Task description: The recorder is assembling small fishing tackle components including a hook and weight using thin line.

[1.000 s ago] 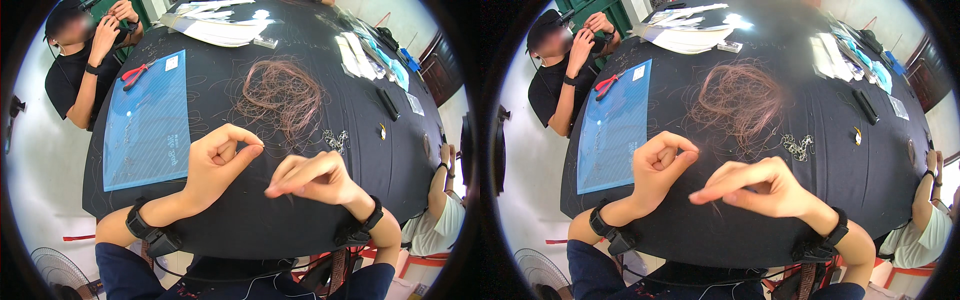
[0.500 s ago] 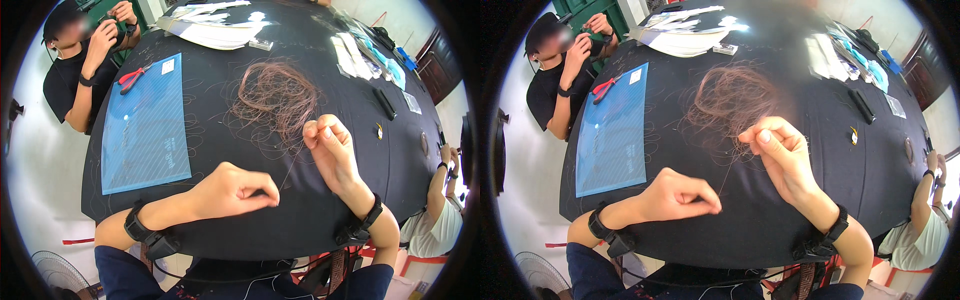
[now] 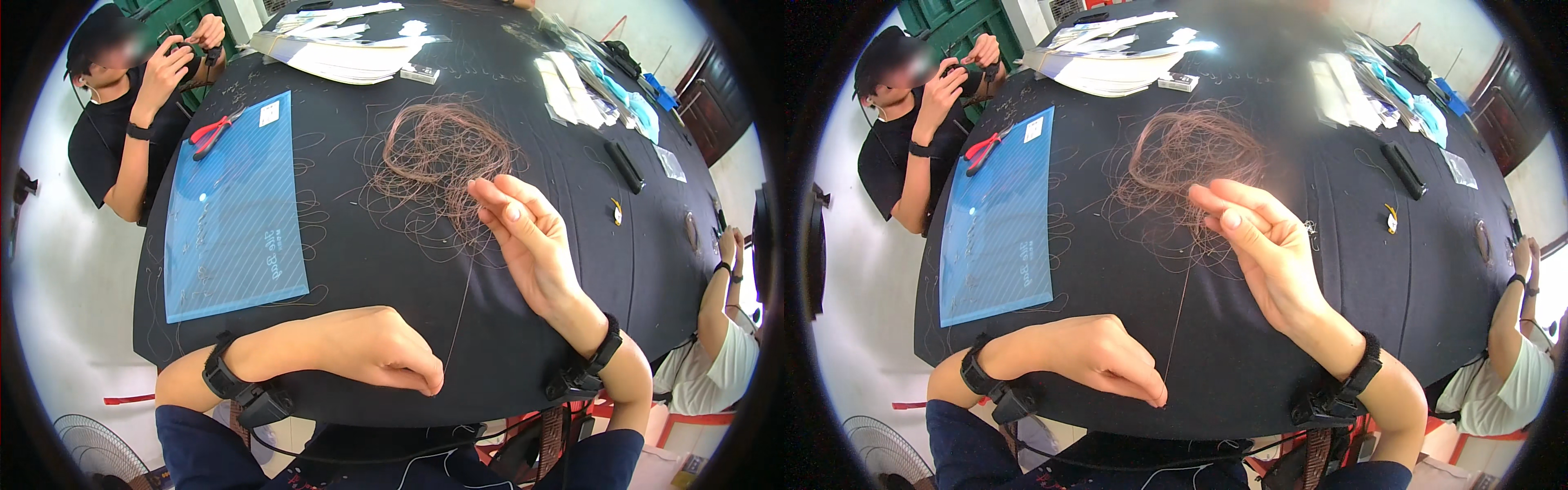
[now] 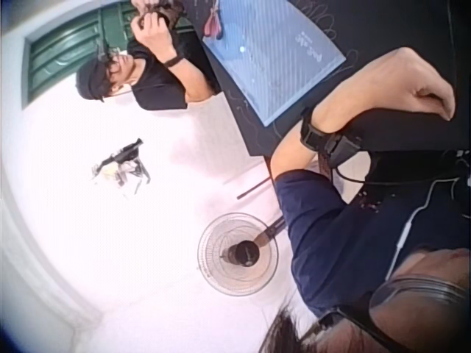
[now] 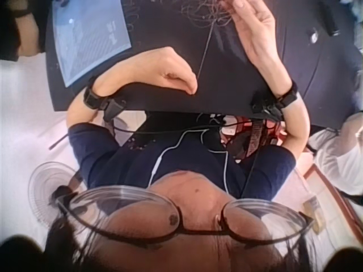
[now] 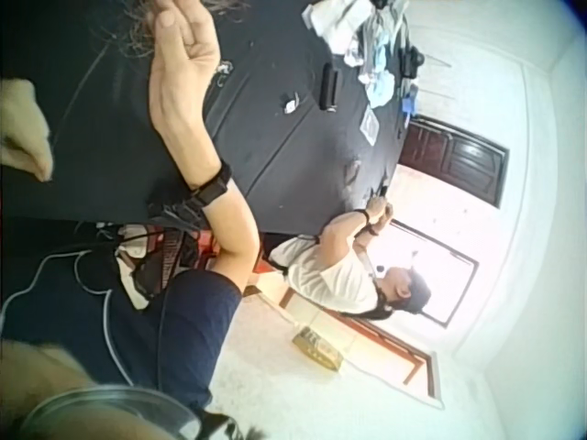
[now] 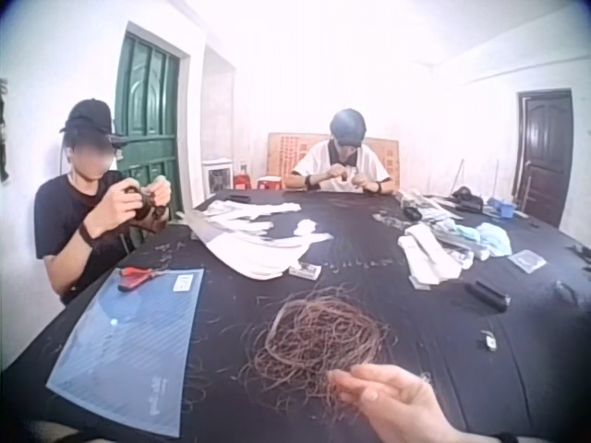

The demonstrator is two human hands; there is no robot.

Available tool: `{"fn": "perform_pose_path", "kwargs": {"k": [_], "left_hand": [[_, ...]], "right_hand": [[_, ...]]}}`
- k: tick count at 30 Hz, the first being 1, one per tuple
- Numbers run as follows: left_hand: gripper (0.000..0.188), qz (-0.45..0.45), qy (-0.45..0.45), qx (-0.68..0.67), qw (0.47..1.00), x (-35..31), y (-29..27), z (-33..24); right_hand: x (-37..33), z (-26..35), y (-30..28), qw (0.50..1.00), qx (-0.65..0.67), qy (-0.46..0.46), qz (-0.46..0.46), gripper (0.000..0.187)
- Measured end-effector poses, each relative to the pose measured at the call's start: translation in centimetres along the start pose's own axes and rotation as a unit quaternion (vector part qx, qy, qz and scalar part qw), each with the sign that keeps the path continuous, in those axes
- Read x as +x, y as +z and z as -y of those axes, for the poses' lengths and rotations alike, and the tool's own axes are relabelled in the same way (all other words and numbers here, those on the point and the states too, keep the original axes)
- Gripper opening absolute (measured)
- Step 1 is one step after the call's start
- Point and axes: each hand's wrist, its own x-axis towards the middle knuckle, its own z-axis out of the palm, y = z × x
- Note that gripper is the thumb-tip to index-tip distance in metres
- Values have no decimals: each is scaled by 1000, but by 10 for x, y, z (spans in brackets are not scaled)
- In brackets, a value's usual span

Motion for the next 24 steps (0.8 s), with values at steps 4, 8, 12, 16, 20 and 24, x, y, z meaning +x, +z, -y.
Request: {"fn": "perform_pose_path", "kwargs": {"k": [4, 8, 12, 16, 20, 24], "left_hand": [[10, 6, 6, 14, 1000, 0, 3, 4], [11, -156, -47, 76, 984, 1, 5, 2], [14, -368, -81, 109, 920, 4, 2, 0], [16, -415, -71, 149, 895, 3, -2, -1], [17, -433, -42, 181, 882, 1, -3, 3], [18, -438, -32, 190, 878, -1, -3, 6]], "right_hand": [[0, -1, -3, 1000, 2, -1, -6, 27], [-1, -2, 2, 1000, -8, -14, -6, 22], [-2, -4, -5, 1000, 0, 2, 30, 17], [-6, -2, 5, 995, -70, -11, 75, 10], [-6, 4, 17, 981, -127, 6, 147, 8], [-10, 8, 23, 957, -225, 76, 166, 8]]}}
